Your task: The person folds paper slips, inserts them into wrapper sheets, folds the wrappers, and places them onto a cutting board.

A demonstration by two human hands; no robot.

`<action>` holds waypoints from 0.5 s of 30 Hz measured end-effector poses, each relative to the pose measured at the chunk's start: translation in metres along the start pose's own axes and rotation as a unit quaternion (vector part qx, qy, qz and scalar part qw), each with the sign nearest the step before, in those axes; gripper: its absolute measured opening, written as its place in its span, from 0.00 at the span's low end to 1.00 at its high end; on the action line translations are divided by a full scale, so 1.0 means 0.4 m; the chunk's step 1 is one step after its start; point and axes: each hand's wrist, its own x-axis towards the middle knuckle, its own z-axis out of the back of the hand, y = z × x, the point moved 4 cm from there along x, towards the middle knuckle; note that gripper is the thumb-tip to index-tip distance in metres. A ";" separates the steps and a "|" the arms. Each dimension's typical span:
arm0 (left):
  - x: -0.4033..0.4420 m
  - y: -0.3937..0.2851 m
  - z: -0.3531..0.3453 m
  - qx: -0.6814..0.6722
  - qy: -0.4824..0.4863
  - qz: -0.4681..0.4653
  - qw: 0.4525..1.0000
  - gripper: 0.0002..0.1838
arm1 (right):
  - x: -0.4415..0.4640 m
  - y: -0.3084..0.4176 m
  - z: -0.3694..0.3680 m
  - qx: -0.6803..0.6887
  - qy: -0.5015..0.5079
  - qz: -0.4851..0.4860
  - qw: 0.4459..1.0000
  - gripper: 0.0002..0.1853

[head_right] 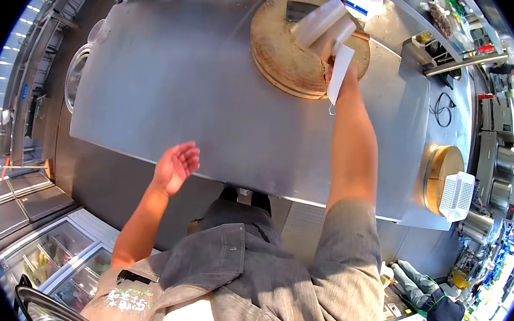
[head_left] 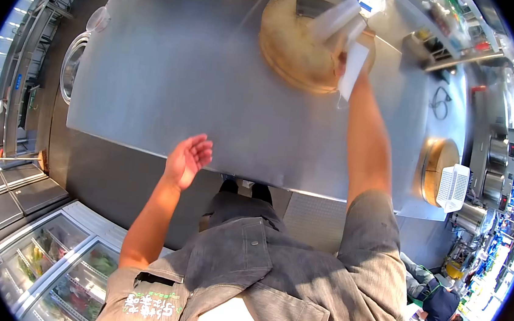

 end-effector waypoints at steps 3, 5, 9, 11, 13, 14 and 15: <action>-0.083 0.058 0.046 0.006 -0.057 0.019 0.998 0.23 | 0.015 0.005 0.053 -0.061 -0.051 -0.006 0.997 0.09; -0.109 0.078 0.044 -0.021 -0.073 0.021 0.997 0.23 | 0.012 0.009 0.089 -0.087 -0.069 -0.012 0.994 0.10; -0.077 0.093 -0.036 -0.022 -0.051 0.012 0.998 0.22 | 0.014 0.019 0.124 -0.127 -0.088 -0.018 0.988 0.11; -0.040 0.102 -0.106 -0.007 -0.043 0.014 0.999 0.22 | 0.022 0.027 0.136 -0.151 -0.096 -0.018 0.984 0.12; 0.002 0.113 -0.185 0.028 0.022 0.020 0.999 0.22 | 0.027 0.030 0.142 -0.172 -0.103 -0.019 0.980 0.13; 0.014 0.116 -0.229 0.034 0.031 0.027 0.999 0.21 | 0.031 0.031 0.149 -0.182 -0.107 -0.020 0.977 0.14; 0.028 0.121 -0.258 0.034 0.032 0.028 0.999 0.21 | 0.044 0.029 0.159 -0.191 -0.111 -0.020 0.975 0.14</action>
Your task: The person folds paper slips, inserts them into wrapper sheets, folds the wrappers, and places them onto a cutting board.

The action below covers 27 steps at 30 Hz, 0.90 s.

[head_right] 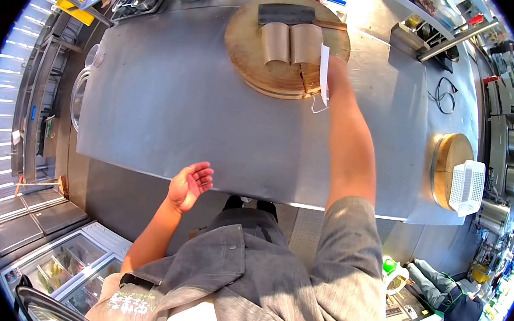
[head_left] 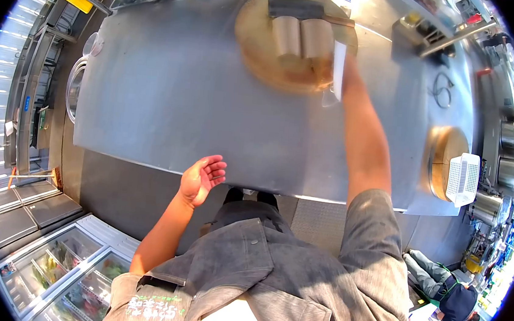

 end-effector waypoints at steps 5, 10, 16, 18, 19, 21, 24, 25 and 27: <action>0.031 0.022 -0.090 0.057 0.032 0.000 0.998 0.20 | 0.105 -0.001 0.080 -0.280 -0.126 0.196 0.931 0.15; 0.005 0.055 -0.061 0.078 0.005 0.012 0.997 0.19 | -0.195 -0.023 0.178 0.029 -0.096 0.156 0.983 0.12; -0.053 0.104 -0.016 0.248 -0.026 0.006 0.968 0.13 | -0.642 -0.433 0.094 0.086 0.033 0.010 0.996 0.16; -0.069 0.121 -0.054 0.293 -0.010 -0.006 0.956 0.13 | -0.732 -0.549 0.060 0.141 0.032 -0.105 0.984 0.19; -0.087 0.125 -0.100 0.314 0.032 -0.036 0.948 0.15 | -0.764 -0.555 0.030 0.171 0.002 -0.098 0.980 0.19; -0.119 0.142 -0.188 0.368 0.114 -0.084 0.919 0.24 | -0.796 -0.582 -0.014 0.204 -0.061 -0.079 0.974 0.19; -0.178 0.156 -0.315 0.542 0.149 -0.190 0.805 0.30 | -0.836 -0.544 -0.024 0.151 -0.063 -0.053 0.985 0.20; -0.198 0.152 -0.354 0.564 0.143 -0.206 0.787 0.27 | -0.840 -0.547 -0.022 0.130 -0.050 -0.036 0.990 0.20; -0.215 0.162 -0.344 0.551 0.111 -0.228 0.795 0.24 | -0.891 -0.524 -0.013 0.187 -0.044 -0.032 0.981 0.20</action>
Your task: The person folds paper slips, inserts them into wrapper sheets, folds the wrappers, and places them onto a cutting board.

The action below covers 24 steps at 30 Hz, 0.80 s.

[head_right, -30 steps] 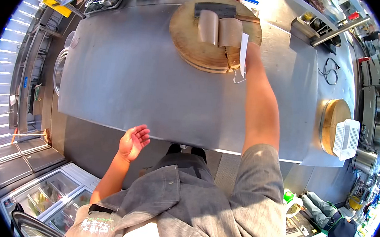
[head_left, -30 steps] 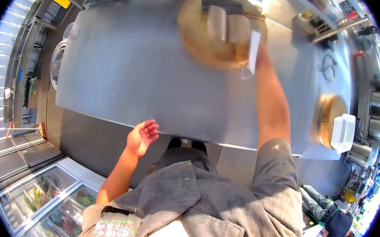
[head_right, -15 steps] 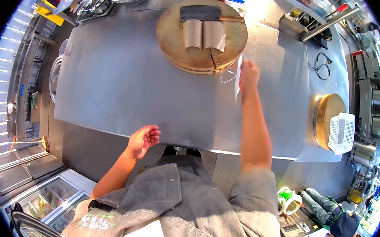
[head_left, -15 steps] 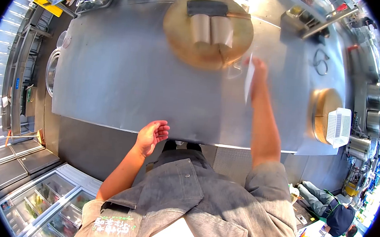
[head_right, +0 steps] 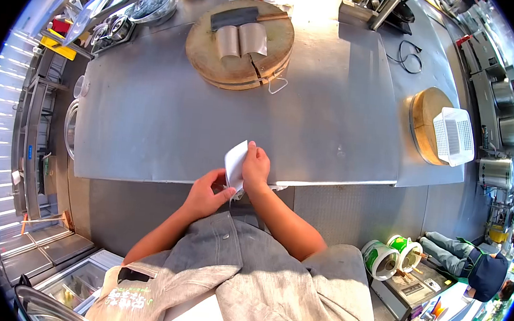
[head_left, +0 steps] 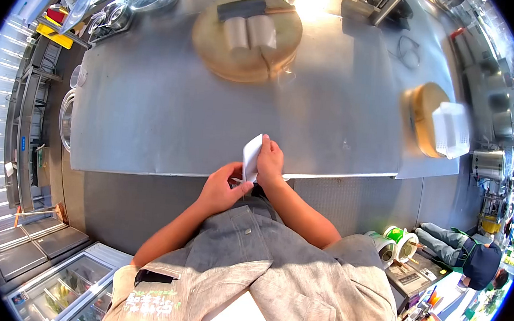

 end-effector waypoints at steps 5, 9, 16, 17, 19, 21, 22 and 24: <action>-0.079 0.073 0.065 -0.053 -0.115 -0.015 0.992 0.14 | -0.173 0.012 0.068 0.079 0.159 -0.032 0.984 0.22; -0.168 0.101 0.097 -0.135 -0.159 -0.004 0.978 0.15 | -0.412 0.032 0.075 -0.010 0.238 0.082 0.968 0.23; -0.386 0.120 0.072 -0.351 -0.027 0.002 0.936 0.15 | -0.637 -0.042 0.108 -0.032 0.151 0.084 0.984 0.11; -0.419 0.121 0.066 -0.392 0.006 0.013 0.920 0.14 | -0.656 -0.045 0.117 -0.002 0.145 0.081 0.986 0.11; -0.470 0.115 0.063 -0.432 0.040 0.021 0.901 0.14 | -0.697 -0.048 0.130 0.013 0.137 0.110 0.984 0.11; -0.516 0.104 0.056 -0.459 0.114 -0.008 0.881 0.14 | -0.729 -0.057 0.149 0.029 0.149 0.110 0.982 0.11; -0.526 0.111 0.053 -0.445 0.131 -0.017 0.886 0.14 | -0.743 -0.066 0.149 0.030 0.151 0.111 0.982 0.11; -0.552 0.108 0.041 -0.441 0.130 -0.020 0.888 0.14 | -0.765 -0.079 0.163 0.052 0.144 0.103 0.983 0.10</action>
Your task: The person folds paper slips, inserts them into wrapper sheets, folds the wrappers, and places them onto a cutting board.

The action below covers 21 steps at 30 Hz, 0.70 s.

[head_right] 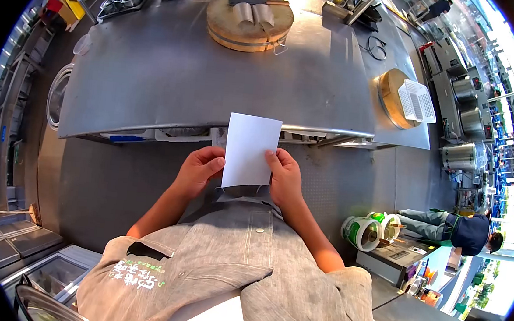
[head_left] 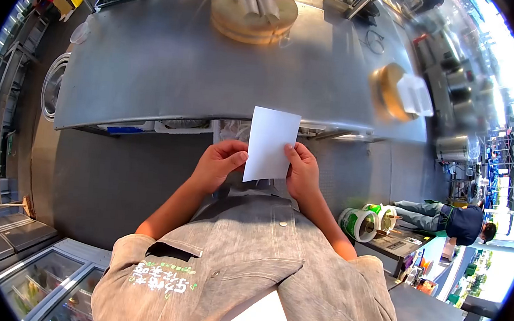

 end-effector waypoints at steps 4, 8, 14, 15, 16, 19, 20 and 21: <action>-0.031 0.017 -0.044 0.010 -0.016 0.024 1.000 0.14 | -0.046 -0.002 0.038 0.030 0.020 0.005 0.999 0.09; -0.023 0.075 -0.112 -0.038 0.033 0.032 0.998 0.13 | -0.090 0.014 0.114 0.052 0.009 0.002 0.999 0.09; 0.004 0.150 -0.293 -0.059 0.040 0.071 0.995 0.11 | -0.162 0.045 0.262 0.097 -0.014 0.008 0.995 0.10; 0.008 0.165 -0.313 -0.060 0.050 0.082 0.994 0.11 | -0.174 0.050 0.284 0.104 -0.023 0.008 0.994 0.10; 0.011 0.182 -0.332 -0.062 0.058 0.093 0.992 0.11 | -0.182 0.053 0.306 0.109 -0.023 0.008 0.994 0.10; 0.024 0.214 -0.379 -0.066 0.057 0.098 0.991 0.11 | -0.194 0.060 0.360 0.127 -0.015 0.001 0.992 0.10; 0.028 0.223 -0.392 -0.062 0.056 0.098 0.992 0.11 | -0.197 0.067 0.370 0.132 -0.021 -0.003 0.991 0.10; 0.030 0.231 -0.402 -0.074 0.058 0.099 0.991 0.11 | -0.201 0.072 0.378 0.137 -0.026 -0.006 0.990 0.10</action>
